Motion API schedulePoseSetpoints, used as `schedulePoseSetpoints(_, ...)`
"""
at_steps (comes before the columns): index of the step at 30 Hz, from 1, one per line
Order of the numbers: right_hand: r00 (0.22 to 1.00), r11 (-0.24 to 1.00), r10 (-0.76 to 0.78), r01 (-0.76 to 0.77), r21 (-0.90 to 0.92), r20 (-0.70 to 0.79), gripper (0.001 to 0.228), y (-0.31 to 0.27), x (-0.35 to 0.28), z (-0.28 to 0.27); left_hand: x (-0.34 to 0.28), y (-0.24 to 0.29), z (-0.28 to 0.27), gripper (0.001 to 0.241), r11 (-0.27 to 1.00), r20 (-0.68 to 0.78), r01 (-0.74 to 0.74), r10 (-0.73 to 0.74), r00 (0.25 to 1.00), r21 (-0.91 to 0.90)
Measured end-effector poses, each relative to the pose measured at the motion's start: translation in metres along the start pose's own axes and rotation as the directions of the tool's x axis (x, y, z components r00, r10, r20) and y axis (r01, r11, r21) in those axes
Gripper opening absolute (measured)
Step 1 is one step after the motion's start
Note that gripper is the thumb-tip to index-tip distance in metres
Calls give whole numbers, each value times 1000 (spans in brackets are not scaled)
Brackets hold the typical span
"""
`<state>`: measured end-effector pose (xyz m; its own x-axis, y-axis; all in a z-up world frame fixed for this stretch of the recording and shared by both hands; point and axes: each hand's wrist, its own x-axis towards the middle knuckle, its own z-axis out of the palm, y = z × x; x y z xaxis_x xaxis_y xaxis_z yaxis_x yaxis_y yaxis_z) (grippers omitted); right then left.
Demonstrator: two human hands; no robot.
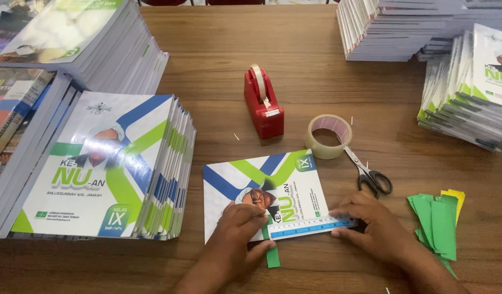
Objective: Applying and securing green paper labels to book covers using a ruler for alignment and tape for adhesion.
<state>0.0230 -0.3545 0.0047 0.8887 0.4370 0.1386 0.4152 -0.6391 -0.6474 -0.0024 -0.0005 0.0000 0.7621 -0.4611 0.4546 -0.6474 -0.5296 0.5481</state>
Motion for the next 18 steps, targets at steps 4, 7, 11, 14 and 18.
schedulePoseSetpoints(4, 1000, 1000, -27, 27, -16, 7, 39, 1, -1, 1, 0, 1, -2, 49, 1000, 31, 27, -27, 999, 1)
schedulePoseSetpoints(7, 1000, 999, 22, -22, -26, 22, 39, 0, -3, 1, -3, 1, 2, 49, 999, 34, 38, -38, 999, -2)
schedulePoseSetpoints(11, 997, 997, 72, -72, -25, 31, 40, -1, -3, 0, -4, 1, 1, 50, 998, 44, 59, -59, 997, 0)
schedulePoseSetpoints(14, 999, 1000, -4, 5, -29, 39, 39, 1, -1, 1, -3, 0, 2, 50, 999, 27, 42, -42, 999, 10)
schedulePoseSetpoints(18, 993, 994, 106, -104, -28, 49, 38, 0, -2, 2, 1, 3, -4, 49, 1000, -14, -29, 29, 999, -7)
